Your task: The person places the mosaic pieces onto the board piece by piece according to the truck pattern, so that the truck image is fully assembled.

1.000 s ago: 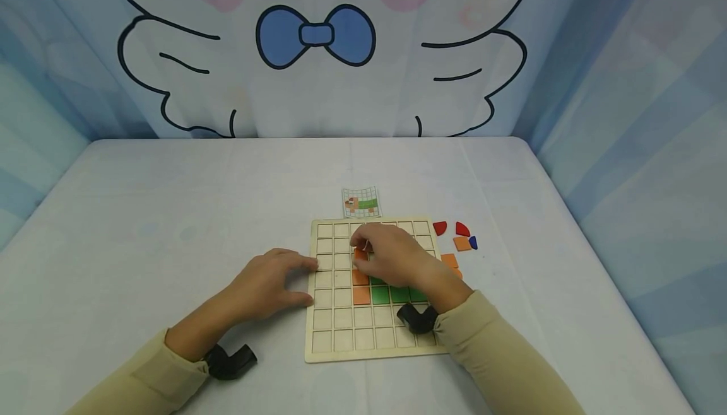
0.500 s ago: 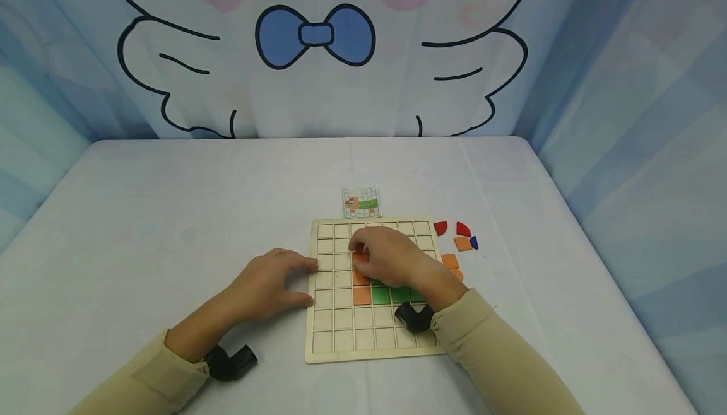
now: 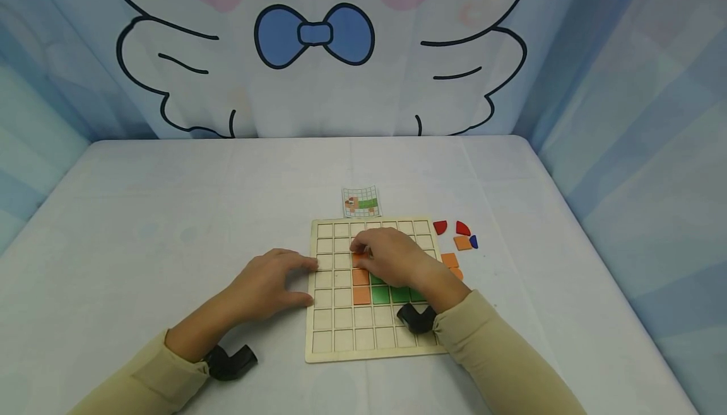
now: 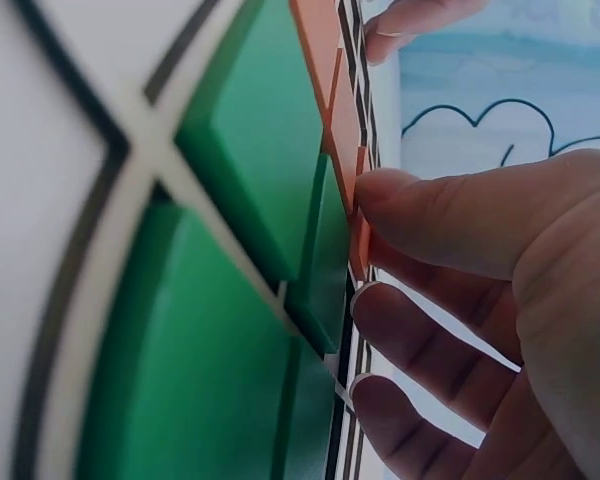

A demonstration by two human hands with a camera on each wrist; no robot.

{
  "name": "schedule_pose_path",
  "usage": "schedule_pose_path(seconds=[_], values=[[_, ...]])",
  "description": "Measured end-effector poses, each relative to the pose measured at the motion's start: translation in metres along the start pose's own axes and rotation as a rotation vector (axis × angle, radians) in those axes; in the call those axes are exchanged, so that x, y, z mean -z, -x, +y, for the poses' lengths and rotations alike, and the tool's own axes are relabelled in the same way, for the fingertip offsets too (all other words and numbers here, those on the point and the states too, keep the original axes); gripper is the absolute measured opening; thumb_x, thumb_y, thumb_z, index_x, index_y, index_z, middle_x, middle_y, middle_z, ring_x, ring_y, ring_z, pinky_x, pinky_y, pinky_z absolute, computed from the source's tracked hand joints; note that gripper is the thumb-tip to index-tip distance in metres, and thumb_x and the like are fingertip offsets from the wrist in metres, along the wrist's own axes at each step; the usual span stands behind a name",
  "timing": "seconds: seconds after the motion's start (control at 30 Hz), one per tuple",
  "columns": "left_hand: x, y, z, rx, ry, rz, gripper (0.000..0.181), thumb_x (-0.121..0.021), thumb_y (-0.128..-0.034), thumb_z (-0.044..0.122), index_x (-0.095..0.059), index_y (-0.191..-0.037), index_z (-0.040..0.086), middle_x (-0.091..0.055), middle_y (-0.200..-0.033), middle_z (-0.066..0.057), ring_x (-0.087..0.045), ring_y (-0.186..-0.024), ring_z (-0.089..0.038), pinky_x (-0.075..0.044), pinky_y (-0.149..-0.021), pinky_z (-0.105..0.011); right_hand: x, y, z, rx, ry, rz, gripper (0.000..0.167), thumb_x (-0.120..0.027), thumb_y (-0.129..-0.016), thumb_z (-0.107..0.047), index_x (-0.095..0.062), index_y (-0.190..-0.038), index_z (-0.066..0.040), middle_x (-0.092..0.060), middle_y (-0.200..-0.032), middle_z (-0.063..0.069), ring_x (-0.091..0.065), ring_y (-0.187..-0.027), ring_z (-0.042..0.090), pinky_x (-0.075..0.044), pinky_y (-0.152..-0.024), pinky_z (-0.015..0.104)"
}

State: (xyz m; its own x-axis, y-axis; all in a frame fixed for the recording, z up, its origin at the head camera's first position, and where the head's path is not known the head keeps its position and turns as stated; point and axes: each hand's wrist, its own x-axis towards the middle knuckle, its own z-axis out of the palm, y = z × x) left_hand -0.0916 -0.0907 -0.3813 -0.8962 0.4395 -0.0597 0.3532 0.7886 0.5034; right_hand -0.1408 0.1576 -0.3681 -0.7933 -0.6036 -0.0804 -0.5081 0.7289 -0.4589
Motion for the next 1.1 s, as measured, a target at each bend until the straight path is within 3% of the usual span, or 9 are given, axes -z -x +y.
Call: schedule_pose_path(seconds=[0.27,0.7,1.1], values=[[0.0005,-0.0006,0.0007,0.006,-0.006,-0.004,0.051,-0.087,-0.0778,0.03,-0.071,-0.124,0.015,-0.068,-0.12,-0.001,-0.055,-0.122,-0.028,-0.044,-0.099,-0.048,-0.0011,0.002,0.0035,0.039,-0.002,0.013,0.016,-0.069,-0.095,-0.013,-0.071,-0.111,-0.011,-0.068,-0.103,-0.003,-0.06,-0.089,0.016,-0.05,-0.086,0.038],[0.001,-0.0008,0.0017,0.021,-0.006,-0.011,0.051,-0.087,-0.0787,0.03,-0.07,-0.125,0.015,-0.068,-0.122,-0.001,-0.054,-0.124,-0.028,-0.043,-0.101,-0.048,-0.001,0.0058,0.0002,0.017,-0.013,0.065,0.018,-0.069,-0.095,-0.01,-0.072,-0.112,-0.007,-0.07,-0.1,0.0,-0.061,-0.086,0.013,-0.052,-0.081,0.035],[-0.0002,0.0002,0.0024,0.02,-0.01,-0.006,0.05,-0.087,-0.0781,0.03,-0.071,-0.124,0.015,-0.068,-0.121,-0.001,-0.055,-0.123,-0.027,-0.043,-0.101,-0.047,-0.0027,0.0064,0.0029,0.026,0.002,0.056,0.014,-0.068,-0.095,-0.011,-0.072,-0.108,-0.008,-0.07,-0.1,0.001,-0.062,-0.085,0.014,-0.052,-0.08,0.036]])
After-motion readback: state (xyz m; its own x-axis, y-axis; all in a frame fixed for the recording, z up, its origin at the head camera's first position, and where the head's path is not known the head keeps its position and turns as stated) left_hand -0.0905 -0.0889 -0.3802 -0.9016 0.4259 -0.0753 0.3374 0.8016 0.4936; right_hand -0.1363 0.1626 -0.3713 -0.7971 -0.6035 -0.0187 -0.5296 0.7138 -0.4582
